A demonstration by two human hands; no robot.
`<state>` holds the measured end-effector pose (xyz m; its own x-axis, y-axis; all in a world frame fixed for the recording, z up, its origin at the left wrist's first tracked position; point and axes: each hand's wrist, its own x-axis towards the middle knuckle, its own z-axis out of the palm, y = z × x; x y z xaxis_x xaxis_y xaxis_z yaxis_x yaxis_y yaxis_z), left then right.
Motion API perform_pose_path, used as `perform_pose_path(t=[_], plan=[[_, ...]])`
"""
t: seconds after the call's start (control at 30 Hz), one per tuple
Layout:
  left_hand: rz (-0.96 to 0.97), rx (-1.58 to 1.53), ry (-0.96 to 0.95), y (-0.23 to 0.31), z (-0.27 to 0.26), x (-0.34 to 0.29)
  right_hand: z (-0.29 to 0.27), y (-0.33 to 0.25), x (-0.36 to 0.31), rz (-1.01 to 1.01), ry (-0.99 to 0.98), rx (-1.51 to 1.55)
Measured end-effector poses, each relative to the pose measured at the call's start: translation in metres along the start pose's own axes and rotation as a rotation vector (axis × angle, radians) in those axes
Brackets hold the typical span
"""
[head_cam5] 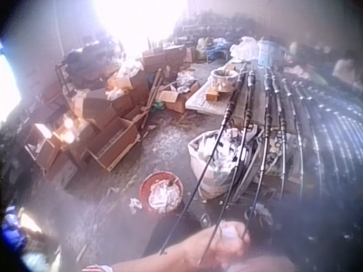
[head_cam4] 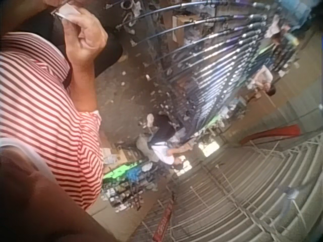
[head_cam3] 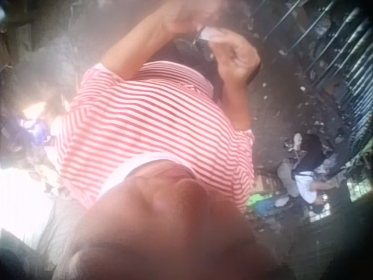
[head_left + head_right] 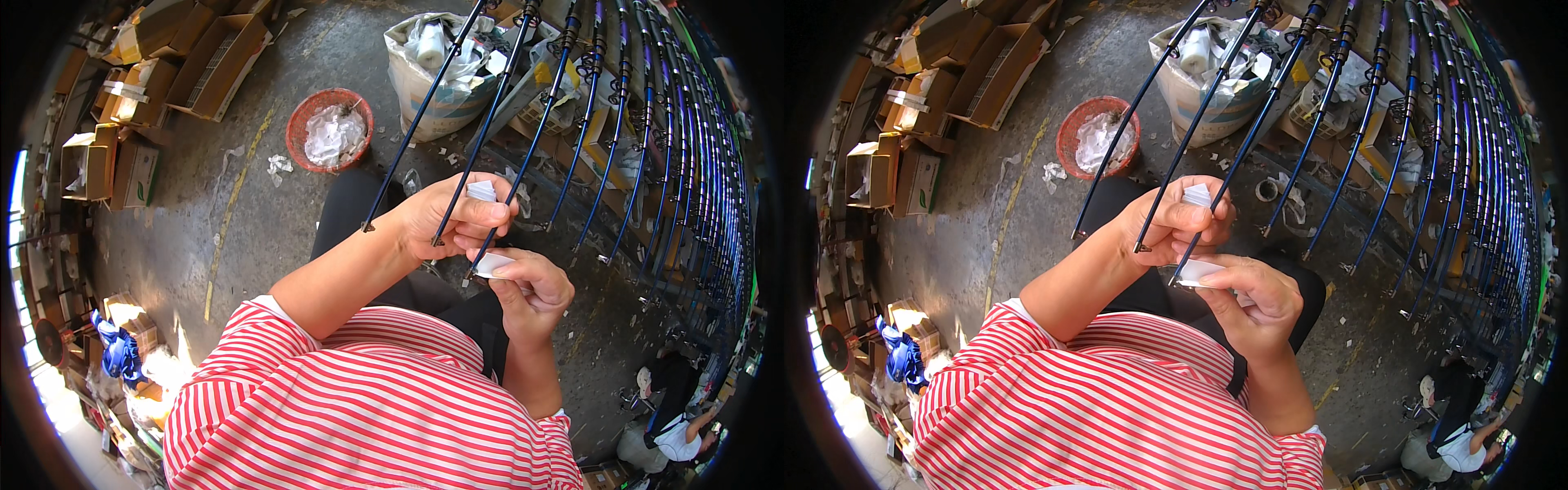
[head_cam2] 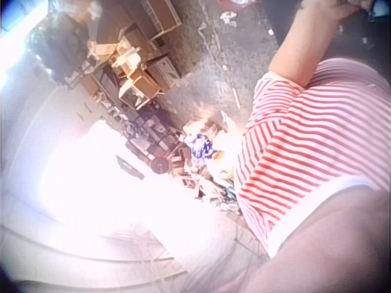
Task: The person applies a liquid from a cup to the tips of fishing rods using a small applicator. Then, they pick up white tape strips and wrap them around the ends of the rods by hand.
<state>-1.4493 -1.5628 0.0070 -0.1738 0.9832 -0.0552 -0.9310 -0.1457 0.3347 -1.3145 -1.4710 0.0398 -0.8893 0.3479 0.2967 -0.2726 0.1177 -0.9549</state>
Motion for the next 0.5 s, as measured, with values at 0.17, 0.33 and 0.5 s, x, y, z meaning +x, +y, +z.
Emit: perform_pose_path(t=[0.17,0.33,0.5], plan=[[0.007,-0.012,-0.012,-0.0010,-0.0020,0.0001,0.0003,-0.0026,0.0004,-0.009,0.012,-0.061],[0.012,-0.012,-0.001,-0.0012,-0.0014,0.0001,0.0001,-0.0027,-0.0017,0.010,0.039,-0.075],[-0.001,-0.015,-0.007,-0.0004,-0.0005,0.0005,0.0001,-0.0008,-0.0016,0.006,0.029,-0.051]])
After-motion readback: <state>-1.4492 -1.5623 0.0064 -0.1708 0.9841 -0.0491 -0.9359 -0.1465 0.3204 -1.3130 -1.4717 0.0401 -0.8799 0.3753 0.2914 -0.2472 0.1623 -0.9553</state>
